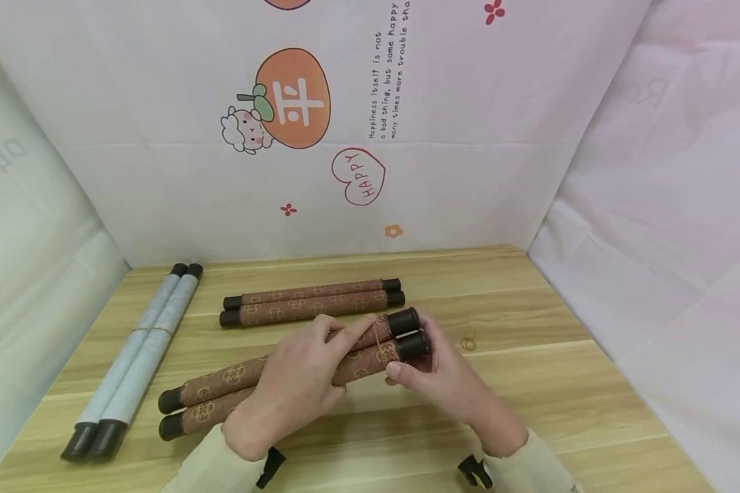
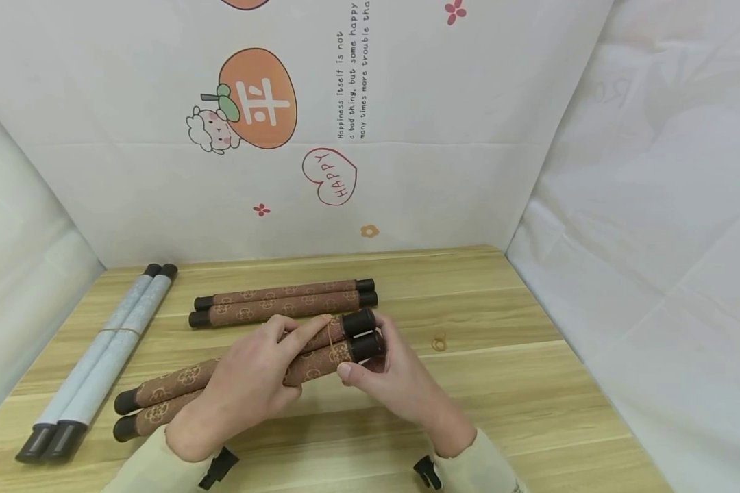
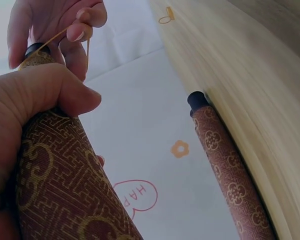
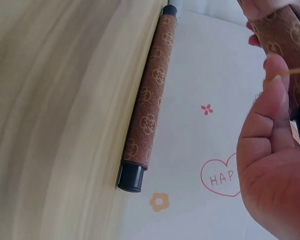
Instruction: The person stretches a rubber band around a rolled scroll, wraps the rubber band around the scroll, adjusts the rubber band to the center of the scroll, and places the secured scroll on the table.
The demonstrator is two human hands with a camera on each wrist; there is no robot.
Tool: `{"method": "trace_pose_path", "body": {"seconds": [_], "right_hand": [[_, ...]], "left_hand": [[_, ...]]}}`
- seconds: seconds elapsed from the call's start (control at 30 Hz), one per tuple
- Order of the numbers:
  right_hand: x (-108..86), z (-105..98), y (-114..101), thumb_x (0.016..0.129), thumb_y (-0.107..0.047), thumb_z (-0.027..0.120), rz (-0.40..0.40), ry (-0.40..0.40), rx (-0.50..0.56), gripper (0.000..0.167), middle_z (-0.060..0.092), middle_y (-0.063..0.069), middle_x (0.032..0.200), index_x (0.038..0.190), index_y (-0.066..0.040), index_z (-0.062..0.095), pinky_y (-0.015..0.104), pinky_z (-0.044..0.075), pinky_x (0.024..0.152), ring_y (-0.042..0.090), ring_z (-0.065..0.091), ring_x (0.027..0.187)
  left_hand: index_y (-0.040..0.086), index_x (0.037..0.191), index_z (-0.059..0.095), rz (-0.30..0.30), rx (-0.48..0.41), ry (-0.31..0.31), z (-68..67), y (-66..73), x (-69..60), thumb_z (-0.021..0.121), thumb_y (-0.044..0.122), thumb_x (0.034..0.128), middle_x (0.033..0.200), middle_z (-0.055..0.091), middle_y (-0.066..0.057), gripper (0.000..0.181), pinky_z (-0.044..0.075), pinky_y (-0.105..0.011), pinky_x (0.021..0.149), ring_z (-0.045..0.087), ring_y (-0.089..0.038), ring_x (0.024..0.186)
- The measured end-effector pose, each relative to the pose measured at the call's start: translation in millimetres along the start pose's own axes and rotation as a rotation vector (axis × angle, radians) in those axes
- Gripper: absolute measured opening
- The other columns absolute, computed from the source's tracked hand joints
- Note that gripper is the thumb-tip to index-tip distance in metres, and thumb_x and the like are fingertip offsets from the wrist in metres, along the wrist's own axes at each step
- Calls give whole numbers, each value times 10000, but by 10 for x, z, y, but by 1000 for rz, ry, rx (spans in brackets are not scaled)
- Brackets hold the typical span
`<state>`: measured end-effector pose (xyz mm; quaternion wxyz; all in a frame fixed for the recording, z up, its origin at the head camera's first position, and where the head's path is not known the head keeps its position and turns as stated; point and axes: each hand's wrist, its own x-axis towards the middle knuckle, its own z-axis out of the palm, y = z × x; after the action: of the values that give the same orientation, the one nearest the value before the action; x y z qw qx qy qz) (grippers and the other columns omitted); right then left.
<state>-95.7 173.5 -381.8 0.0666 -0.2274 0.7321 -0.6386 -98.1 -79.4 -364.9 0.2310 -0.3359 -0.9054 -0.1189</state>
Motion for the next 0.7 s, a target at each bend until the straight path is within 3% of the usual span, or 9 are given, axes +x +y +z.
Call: {"method": "trace_pose_path", "body": {"seconds": [0.2, 0.43, 0.6, 0.7], "right_hand": [[-57, 98, 24, 950, -129, 752, 1, 91, -56, 578, 699, 161, 1156, 1437, -104, 442, 362, 623, 812, 279, 717, 960], [-152, 258, 28, 979, -222, 730, -51, 168, -297, 186, 707, -29, 855, 1130, -128, 675, 267, 552, 587, 95, 627, 687], [-219, 376, -16, 1028, -227, 665, -137, 233, -452, 160, 614, -145, 760, 1178, -204, 717, 233, 486, 528, 15, 526, 614], [-260, 427, -37, 1036, -172, 644, -237, 255, -529, 144, 587, -172, 764, 1145, -221, 724, 205, 487, 560, -14, 523, 636]], "left_hand": [[265, 1567, 470, -28, 34, 38, -43, -17, 15, 946, 196, 549, 1055, 626, -49, 1125, 496, -277, 565, 544, -120, 688], [291, 1618, 393, -83, 71, 19, -55, -31, 14, 949, 214, 577, 1040, 622, -53, 1183, 390, -225, 483, 432, -78, 578], [301, 1621, 391, -91, 81, 36, -37, -35, 14, 926, 190, 583, 1044, 639, -67, 1173, 378, -221, 472, 435, -80, 558], [285, 1599, 438, -100, 79, 52, -27, -45, 16, 922, 182, 580, 1039, 653, -71, 1132, 370, -216, 459, 422, -73, 533]]}}
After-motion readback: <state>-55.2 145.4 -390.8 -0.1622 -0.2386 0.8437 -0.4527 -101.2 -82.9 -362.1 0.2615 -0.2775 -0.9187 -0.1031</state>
